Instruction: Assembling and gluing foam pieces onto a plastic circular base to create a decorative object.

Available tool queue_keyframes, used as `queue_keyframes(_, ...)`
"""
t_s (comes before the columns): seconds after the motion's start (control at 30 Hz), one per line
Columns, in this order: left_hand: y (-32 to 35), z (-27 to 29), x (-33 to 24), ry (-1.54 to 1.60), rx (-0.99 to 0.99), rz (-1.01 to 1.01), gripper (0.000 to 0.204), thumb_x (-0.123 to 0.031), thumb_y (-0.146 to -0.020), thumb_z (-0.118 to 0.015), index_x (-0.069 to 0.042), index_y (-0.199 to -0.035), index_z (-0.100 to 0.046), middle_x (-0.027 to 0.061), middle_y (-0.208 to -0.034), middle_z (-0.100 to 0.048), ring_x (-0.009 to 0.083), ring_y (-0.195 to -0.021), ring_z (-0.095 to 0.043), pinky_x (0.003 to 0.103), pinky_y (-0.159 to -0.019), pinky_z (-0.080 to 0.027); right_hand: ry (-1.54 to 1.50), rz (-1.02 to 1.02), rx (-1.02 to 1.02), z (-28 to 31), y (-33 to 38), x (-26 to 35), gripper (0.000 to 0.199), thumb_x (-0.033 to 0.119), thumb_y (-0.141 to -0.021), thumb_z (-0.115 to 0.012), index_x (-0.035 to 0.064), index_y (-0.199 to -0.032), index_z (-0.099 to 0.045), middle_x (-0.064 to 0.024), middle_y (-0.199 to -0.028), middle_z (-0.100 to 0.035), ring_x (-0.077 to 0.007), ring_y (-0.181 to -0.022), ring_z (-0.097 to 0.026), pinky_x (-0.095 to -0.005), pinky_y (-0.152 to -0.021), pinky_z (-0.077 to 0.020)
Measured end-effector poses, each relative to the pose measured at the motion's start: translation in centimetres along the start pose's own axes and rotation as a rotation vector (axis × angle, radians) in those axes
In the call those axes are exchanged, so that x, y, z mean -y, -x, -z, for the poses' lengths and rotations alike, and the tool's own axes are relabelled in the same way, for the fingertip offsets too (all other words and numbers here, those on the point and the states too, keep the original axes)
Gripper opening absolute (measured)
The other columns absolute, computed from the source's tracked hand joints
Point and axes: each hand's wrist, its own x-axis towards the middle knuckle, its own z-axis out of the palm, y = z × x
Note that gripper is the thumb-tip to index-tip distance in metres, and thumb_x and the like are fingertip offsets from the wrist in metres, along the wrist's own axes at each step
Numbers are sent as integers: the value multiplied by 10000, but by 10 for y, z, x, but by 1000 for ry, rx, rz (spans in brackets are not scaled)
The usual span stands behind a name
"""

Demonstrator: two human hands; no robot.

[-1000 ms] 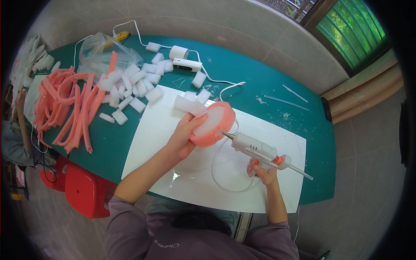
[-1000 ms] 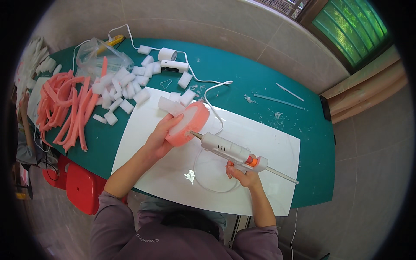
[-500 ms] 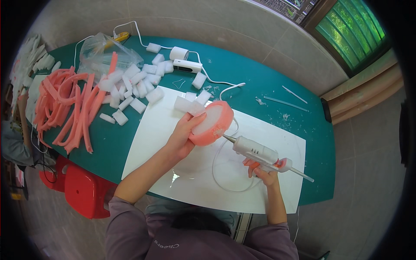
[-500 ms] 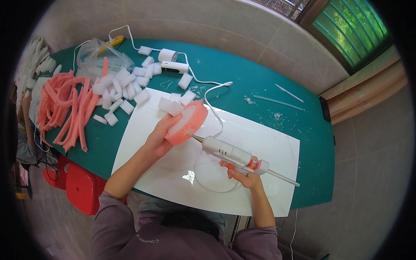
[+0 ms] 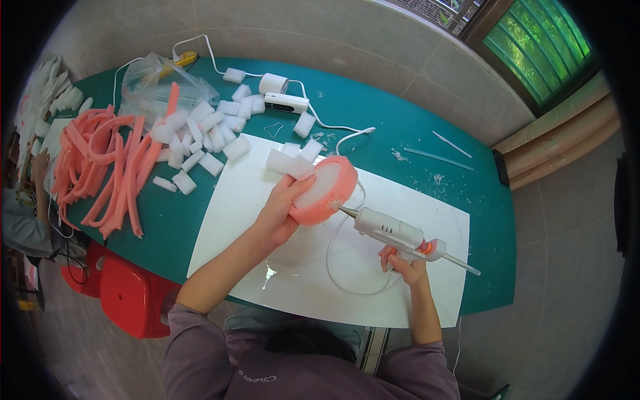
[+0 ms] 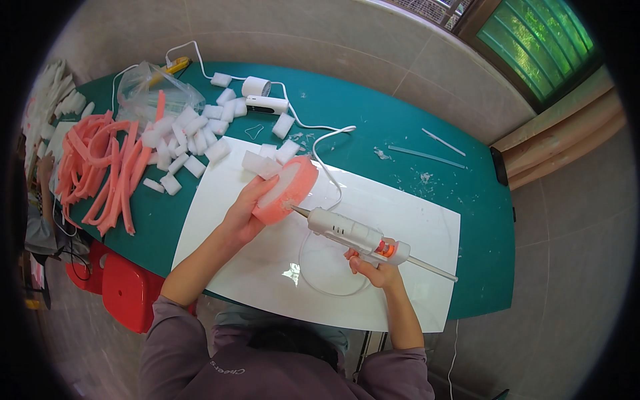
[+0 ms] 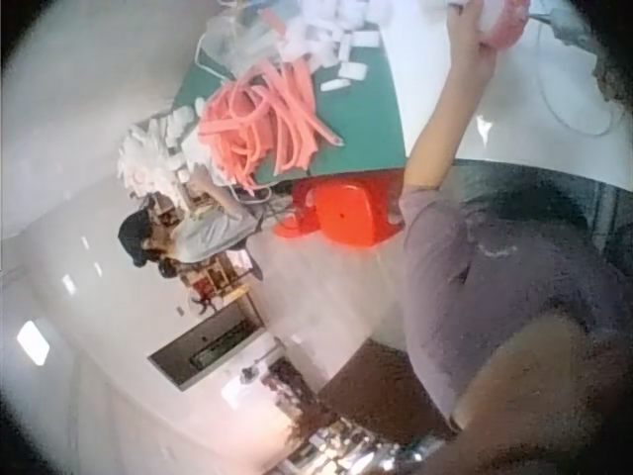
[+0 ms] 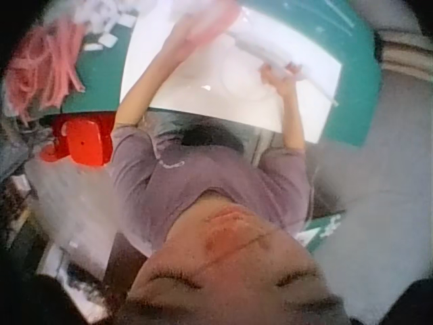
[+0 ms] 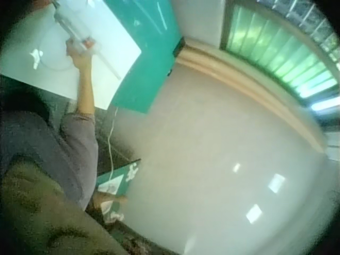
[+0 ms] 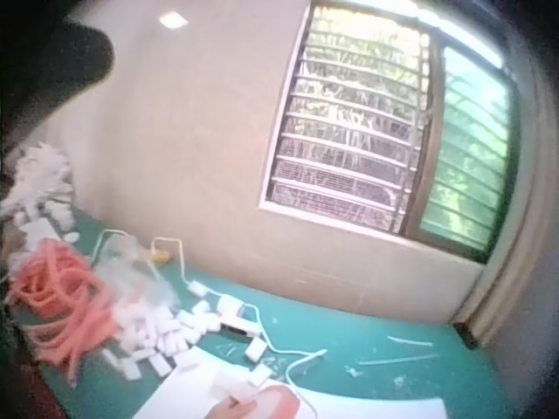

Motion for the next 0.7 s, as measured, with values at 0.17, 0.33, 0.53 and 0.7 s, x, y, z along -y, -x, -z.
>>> queue_keyframes(0.17,0,-2,-2,-1,-27,9,445,-181,-840,-528,-60,-1222,-336,65,-1158,-444,168,-1060,-473,287,-841,-439,23,-24,-48,0,-1,2,181,40,-716,-590,-30,-881,-565,-95,-741,-589,-114,-531,-517,-241,-488,-439)
queue_keyframes(0.33,-3,1,-2,30,-37,-32,417,-180,-844,-523,-60,-1206,-357,64,-1160,-446,166,-1050,-476,290,-845,-431,151,27,-159,3,-9,18,211,65,-732,-583,-32,-917,-552,-111,-827,-599,-108,-533,-515,-240,-473,-439)
queue_keyframes(0.53,-3,5,-14,90,-65,-177,323,-198,-871,-488,-54,-1149,-413,57,-1098,-495,134,-982,-518,253,-824,-443,286,51,-698,66,-25,30,274,145,-743,-590,-30,-936,-505,-125,-803,-597,-146,-450,-524,-259,-434,-445)
queue_keyframes(0.7,-2,7,-25,266,-51,-295,266,-198,-876,-487,-27,-1078,-458,60,-1021,-536,128,-896,-552,222,-761,-473,72,-280,-967,149,-5,4,249,188,-749,-601,-17,-875,-538,-128,-682,-575,-174,-458,-556,-268,-402,-463)
